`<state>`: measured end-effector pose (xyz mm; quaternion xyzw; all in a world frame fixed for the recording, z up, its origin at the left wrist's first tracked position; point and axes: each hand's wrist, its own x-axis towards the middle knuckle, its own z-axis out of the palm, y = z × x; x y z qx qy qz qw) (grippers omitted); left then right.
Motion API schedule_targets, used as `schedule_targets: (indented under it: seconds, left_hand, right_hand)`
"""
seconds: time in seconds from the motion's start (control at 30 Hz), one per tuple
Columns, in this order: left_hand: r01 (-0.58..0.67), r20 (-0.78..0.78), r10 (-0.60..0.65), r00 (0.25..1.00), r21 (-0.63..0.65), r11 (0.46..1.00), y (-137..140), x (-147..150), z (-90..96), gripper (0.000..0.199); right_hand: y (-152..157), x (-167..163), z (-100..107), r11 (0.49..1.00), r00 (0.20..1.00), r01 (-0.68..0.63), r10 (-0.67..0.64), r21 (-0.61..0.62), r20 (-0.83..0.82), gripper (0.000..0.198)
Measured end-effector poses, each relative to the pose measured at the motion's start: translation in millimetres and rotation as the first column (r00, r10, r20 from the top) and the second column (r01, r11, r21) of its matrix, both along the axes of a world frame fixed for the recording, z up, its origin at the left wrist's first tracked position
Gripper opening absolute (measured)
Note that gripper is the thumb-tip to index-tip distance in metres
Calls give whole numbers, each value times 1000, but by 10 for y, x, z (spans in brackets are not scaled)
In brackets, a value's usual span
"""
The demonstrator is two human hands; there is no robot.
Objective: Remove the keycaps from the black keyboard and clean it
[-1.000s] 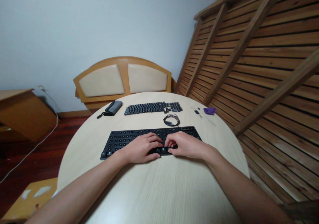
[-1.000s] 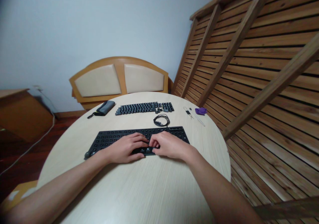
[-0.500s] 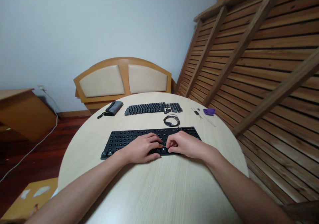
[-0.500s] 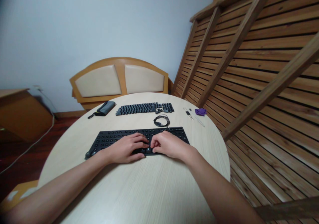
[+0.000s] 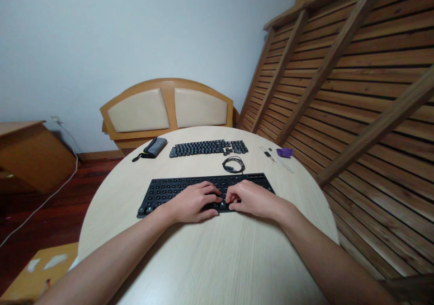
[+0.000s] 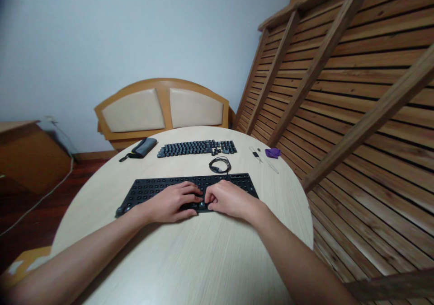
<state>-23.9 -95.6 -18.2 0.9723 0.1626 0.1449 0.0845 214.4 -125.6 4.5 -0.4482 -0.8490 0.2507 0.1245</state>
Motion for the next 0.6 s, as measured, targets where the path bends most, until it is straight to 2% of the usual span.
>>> schedule_targets:
  seconds: [0.07, 0.13, 0.2, 0.3, 0.37, 0.43, 0.6]
  left_hand:
    - [-1, -8, 1, 1000, -1, 1000, 1, -1, 6, 34]
    - [-5, -19, 5, 1000, -2, 1000, 2, -1, 12, 34]
    - [-8, -29, 8, 1000, -4, 1000, 3, 1, 17, 34]
    - [-2, -26, 2, 1000, -9, 1000, 6, 3, 23, 34]
    - [2, -21, -3, 1000, -16, 1000, 10, 0, 25, 33]
    - [5, -14, -6, 1000, -25, 1000, 15, -8, 30, 33]
    - [3, -45, -5, 999, -38, 999, 24, -46, 67, 33]
  right_hand:
    - [35, 42, 3, 998, 999, -32, 30, -49, -43, 9]
    - [113, 87, -4, 999, 997, -27, 25, -25, -74, 13]
    - [245, 127, -26, 993, 997, 40, -32, 113, -75, 17]
    - [539, 172, -84, 920, 987, 158, -160, 358, -24, 21]
    - [770, 191, -129, 881, 970, 185, -235, 436, 63, 26]
    - [991, 197, -168, 863, 948, 198, -289, 465, 132, 31]
    - [1344, 131, -203, 848, 928, 217, -332, 483, 167, 31]
